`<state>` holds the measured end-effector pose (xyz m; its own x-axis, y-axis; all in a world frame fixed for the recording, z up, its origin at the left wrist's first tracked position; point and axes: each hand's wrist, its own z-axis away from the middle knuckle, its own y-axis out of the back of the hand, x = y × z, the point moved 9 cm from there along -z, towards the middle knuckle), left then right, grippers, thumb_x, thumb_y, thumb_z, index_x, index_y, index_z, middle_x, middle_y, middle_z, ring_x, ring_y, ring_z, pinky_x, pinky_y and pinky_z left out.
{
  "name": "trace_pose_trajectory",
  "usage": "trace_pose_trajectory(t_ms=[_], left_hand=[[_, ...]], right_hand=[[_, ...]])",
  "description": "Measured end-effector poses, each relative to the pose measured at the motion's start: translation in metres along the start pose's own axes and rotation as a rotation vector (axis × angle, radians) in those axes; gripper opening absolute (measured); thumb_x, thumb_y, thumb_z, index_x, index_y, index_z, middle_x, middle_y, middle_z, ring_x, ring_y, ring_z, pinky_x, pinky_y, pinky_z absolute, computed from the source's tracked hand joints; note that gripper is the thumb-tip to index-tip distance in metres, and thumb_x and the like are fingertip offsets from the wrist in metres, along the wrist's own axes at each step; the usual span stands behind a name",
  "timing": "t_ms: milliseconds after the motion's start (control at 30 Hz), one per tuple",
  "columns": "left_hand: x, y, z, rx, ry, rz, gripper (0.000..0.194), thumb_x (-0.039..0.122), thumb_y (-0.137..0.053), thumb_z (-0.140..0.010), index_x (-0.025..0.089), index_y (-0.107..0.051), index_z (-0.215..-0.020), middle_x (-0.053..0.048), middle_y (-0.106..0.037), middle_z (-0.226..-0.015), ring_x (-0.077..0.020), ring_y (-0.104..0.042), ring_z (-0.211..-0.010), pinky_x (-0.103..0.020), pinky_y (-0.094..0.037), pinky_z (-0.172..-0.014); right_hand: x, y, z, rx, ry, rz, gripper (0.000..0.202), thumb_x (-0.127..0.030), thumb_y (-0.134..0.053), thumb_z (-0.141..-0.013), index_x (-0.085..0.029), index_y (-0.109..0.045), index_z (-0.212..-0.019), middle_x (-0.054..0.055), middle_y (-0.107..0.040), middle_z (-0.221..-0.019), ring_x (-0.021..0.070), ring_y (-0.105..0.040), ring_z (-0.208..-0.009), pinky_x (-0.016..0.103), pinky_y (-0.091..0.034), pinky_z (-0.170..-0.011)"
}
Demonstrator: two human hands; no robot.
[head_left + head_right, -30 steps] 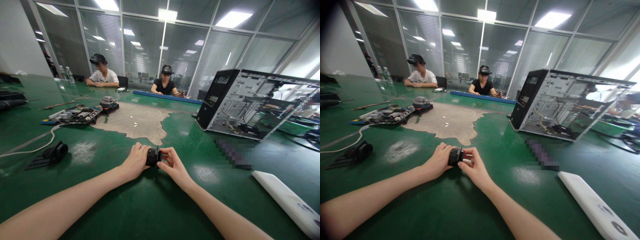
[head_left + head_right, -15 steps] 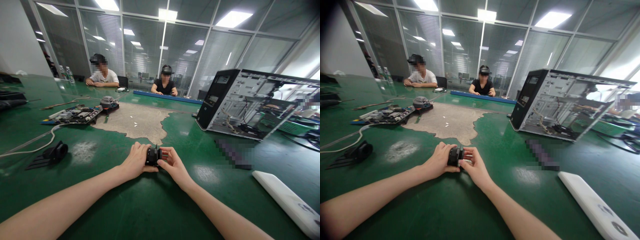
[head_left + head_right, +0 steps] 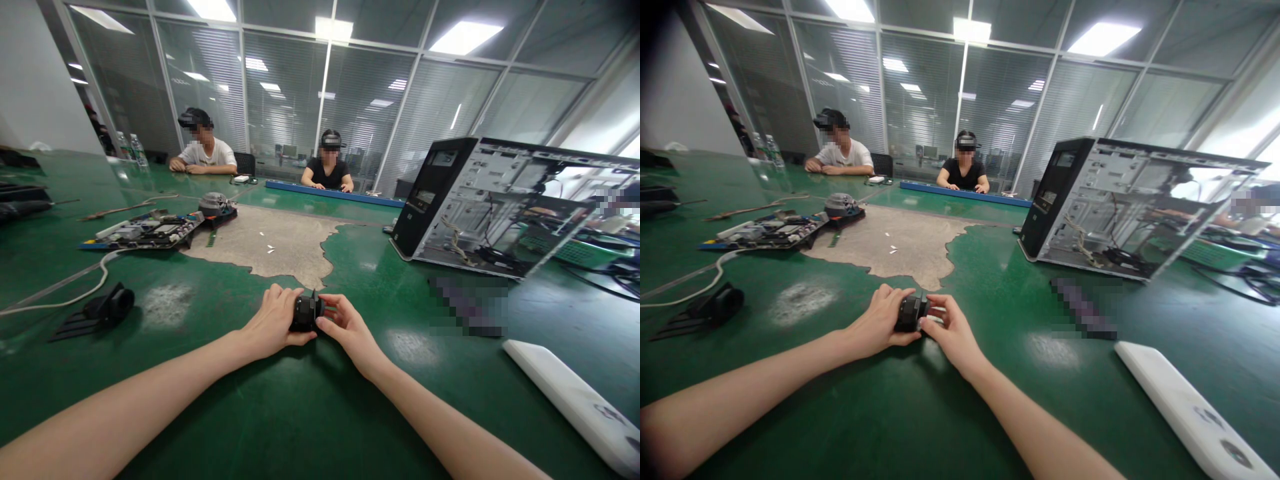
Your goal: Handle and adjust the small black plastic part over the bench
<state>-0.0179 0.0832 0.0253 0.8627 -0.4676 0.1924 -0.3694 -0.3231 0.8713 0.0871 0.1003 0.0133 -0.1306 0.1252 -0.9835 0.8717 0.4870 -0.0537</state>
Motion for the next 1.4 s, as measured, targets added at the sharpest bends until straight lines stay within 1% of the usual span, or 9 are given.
trace_pose_trajectory(t_ms=[133, 300, 400, 567, 733, 900, 1133, 1267, 1400], left_hand=[[0.000, 0.000, -0.001, -0.014, 0.005, -0.006, 0.069, 0.053, -0.058, -0.069, 0.008, -0.038, -0.117, -0.011, -0.050, -0.095, -0.0256, -0.037, -0.085, -0.039, -0.035, -0.077], [-0.002, 0.001, -0.001, 0.002, 0.026, -0.003, 0.068, 0.054, -0.056, -0.070, 0.010, -0.038, -0.118, -0.011, -0.050, -0.097, -0.0262, -0.037, -0.086, -0.040, -0.035, -0.077], [-0.002, 0.000, 0.000, -0.005, 0.022, 0.003, 0.068, 0.054, -0.056, -0.070, 0.011, -0.037, -0.118, -0.011, -0.050, -0.097, -0.0262, -0.037, -0.086, -0.040, -0.035, -0.077], [0.003, 0.000, -0.001, -0.032, -0.017, -0.009, 0.070, 0.053, -0.058, -0.068, 0.010, -0.036, -0.120, -0.012, -0.049, -0.098, -0.0263, -0.037, -0.087, -0.040, -0.035, -0.077], [0.007, 0.000, -0.002, -0.043, -0.036, -0.039, 0.073, 0.056, -0.055, -0.069, 0.010, -0.035, -0.122, -0.013, -0.050, -0.100, -0.0270, -0.038, -0.087, -0.041, -0.035, -0.078], [0.010, 0.000, -0.002, -0.053, -0.063, -0.038, 0.075, 0.056, -0.055, -0.070, 0.008, -0.034, -0.124, -0.014, -0.050, -0.104, -0.0274, -0.039, -0.089, -0.042, -0.036, -0.079], [0.007, -0.002, -0.003, -0.050, -0.067, 0.034, 0.080, 0.056, -0.059, -0.067, 0.009, -0.033, -0.126, -0.015, -0.050, -0.110, -0.0284, -0.041, -0.094, -0.044, -0.036, -0.084], [0.005, -0.002, -0.003, -0.060, -0.058, 0.137, 0.080, 0.052, -0.062, -0.066, 0.014, -0.030, -0.128, -0.013, -0.049, -0.114, -0.0280, -0.043, -0.100, -0.044, -0.035, -0.088], [0.005, -0.004, -0.003, -0.098, -0.050, 0.269, 0.079, 0.043, -0.066, -0.067, 0.020, -0.025, -0.130, -0.011, -0.043, -0.127, -0.0267, -0.043, -0.111, -0.041, -0.034, -0.092]], right_hand=[[-0.002, -0.003, 0.002, -0.033, 0.020, -0.051, 0.035, -0.021, -0.068, -0.065, -0.024, -0.046, -0.092, 0.001, -0.052, -0.101, 0.0160, -0.055, -0.093, 0.033, -0.042, -0.083], [0.000, 0.004, 0.002, 0.030, 0.002, -0.046, 0.034, -0.020, -0.070, -0.062, -0.024, -0.046, -0.086, -0.001, -0.053, -0.097, 0.0150, -0.055, -0.089, 0.030, -0.043, -0.079], [0.002, 0.008, 0.001, 0.063, -0.018, -0.049, 0.034, -0.022, -0.069, -0.063, -0.024, -0.049, -0.091, -0.001, -0.054, -0.097, 0.0141, -0.057, -0.086, 0.031, -0.042, -0.081], [0.007, 0.007, -0.002, 0.040, -0.086, 0.036, 0.036, -0.029, -0.067, -0.065, -0.021, -0.054, -0.098, 0.002, -0.058, -0.095, 0.0142, -0.059, -0.078, 0.032, -0.043, -0.078], [0.013, 0.011, -0.004, 0.030, -0.139, 0.033, 0.031, -0.029, -0.069, -0.064, -0.018, -0.054, -0.089, 0.002, -0.062, -0.083, 0.0143, -0.058, -0.075, 0.030, -0.043, -0.074], [0.014, 0.013, -0.006, 0.003, -0.140, 0.047, 0.029, -0.026, -0.071, -0.062, -0.018, -0.053, -0.084, -0.001, -0.060, -0.081, 0.0119, -0.057, -0.071, 0.028, -0.042, -0.071], [0.010, 0.010, -0.006, -0.008, -0.124, 0.049, 0.031, -0.027, -0.072, -0.059, -0.019, -0.050, -0.079, -0.001, -0.060, -0.083, 0.0128, -0.057, -0.075, 0.028, -0.043, -0.073], [0.011, 0.008, -0.006, -0.012, -0.107, 0.057, 0.032, -0.027, -0.073, -0.058, -0.020, -0.050, -0.079, -0.001, -0.060, -0.086, 0.0136, -0.058, -0.076, 0.030, -0.044, -0.074], [0.011, 0.007, -0.005, -0.021, -0.066, 0.089, 0.030, -0.025, -0.072, -0.061, -0.021, -0.050, -0.081, -0.001, -0.060, -0.088, 0.0150, -0.058, -0.079, 0.030, -0.044, -0.075]])
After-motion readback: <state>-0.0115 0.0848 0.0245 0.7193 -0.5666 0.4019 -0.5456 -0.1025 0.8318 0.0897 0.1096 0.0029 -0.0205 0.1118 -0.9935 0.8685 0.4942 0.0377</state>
